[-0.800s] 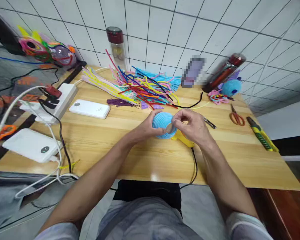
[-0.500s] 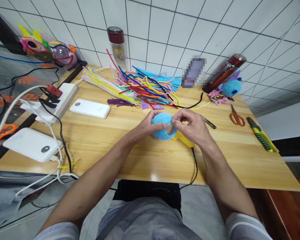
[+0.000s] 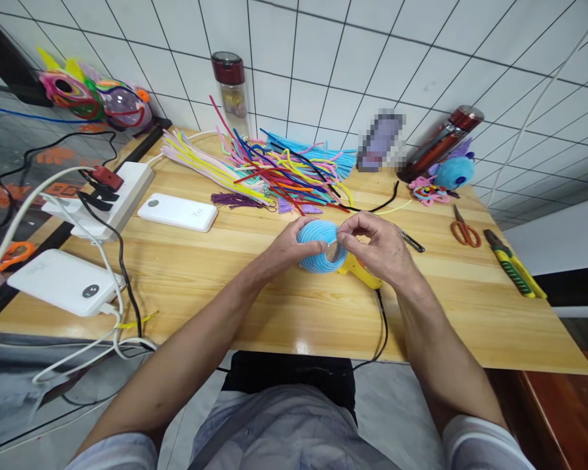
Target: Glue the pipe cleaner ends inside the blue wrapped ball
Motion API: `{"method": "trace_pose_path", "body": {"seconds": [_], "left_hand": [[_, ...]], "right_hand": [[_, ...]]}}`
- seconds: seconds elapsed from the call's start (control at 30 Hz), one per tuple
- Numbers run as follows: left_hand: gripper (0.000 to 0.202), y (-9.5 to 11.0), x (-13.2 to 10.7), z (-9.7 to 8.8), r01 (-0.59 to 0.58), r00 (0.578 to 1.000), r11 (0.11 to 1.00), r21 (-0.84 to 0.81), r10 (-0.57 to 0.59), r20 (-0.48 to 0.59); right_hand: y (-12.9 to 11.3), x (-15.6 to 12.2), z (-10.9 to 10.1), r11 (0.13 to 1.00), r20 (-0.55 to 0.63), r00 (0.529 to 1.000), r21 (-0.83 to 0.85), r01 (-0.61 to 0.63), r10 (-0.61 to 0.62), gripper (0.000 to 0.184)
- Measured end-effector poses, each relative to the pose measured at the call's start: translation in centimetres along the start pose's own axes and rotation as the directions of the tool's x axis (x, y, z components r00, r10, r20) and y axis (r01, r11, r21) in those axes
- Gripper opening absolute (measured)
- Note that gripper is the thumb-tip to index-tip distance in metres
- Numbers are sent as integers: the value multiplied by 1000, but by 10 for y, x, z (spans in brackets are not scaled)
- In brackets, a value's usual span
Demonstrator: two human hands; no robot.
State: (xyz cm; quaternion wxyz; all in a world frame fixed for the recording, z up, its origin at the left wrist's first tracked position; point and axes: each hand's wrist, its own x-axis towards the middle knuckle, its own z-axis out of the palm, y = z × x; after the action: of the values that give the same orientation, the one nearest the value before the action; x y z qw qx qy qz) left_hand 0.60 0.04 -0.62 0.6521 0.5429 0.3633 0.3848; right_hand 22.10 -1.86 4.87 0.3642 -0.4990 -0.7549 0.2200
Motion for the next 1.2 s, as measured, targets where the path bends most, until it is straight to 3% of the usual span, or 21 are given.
{"method": "trace_pose_path", "body": {"seconds": [0.2, 0.47, 0.63, 1.0, 1.2], "left_hand": [[79, -2, 0, 0, -44, 999, 999, -9, 44, -22], [80, 3, -3, 1, 8, 1000, 1000, -5, -9, -4], [66, 1, -3, 0, 11, 1000, 1000, 27, -11, -22], [68, -2, 0, -1, -18, 999, 989, 145, 22, -25], [68, -5, 3, 0, -31, 995, 987, 160, 45, -85]], "right_hand": [[3, 0, 2, 998, -33, 998, -42, 45, -46, 9], [4, 0, 3, 999, -8, 1000, -28, 27, -27, 9], [1, 0, 3, 999, 19, 999, -35, 30, -30, 9], [-4, -1, 3, 999, 46, 999, -46, -17, 19, 8], [-1, 1, 0, 1000, 48, 999, -7, -21, 21, 8]]}}
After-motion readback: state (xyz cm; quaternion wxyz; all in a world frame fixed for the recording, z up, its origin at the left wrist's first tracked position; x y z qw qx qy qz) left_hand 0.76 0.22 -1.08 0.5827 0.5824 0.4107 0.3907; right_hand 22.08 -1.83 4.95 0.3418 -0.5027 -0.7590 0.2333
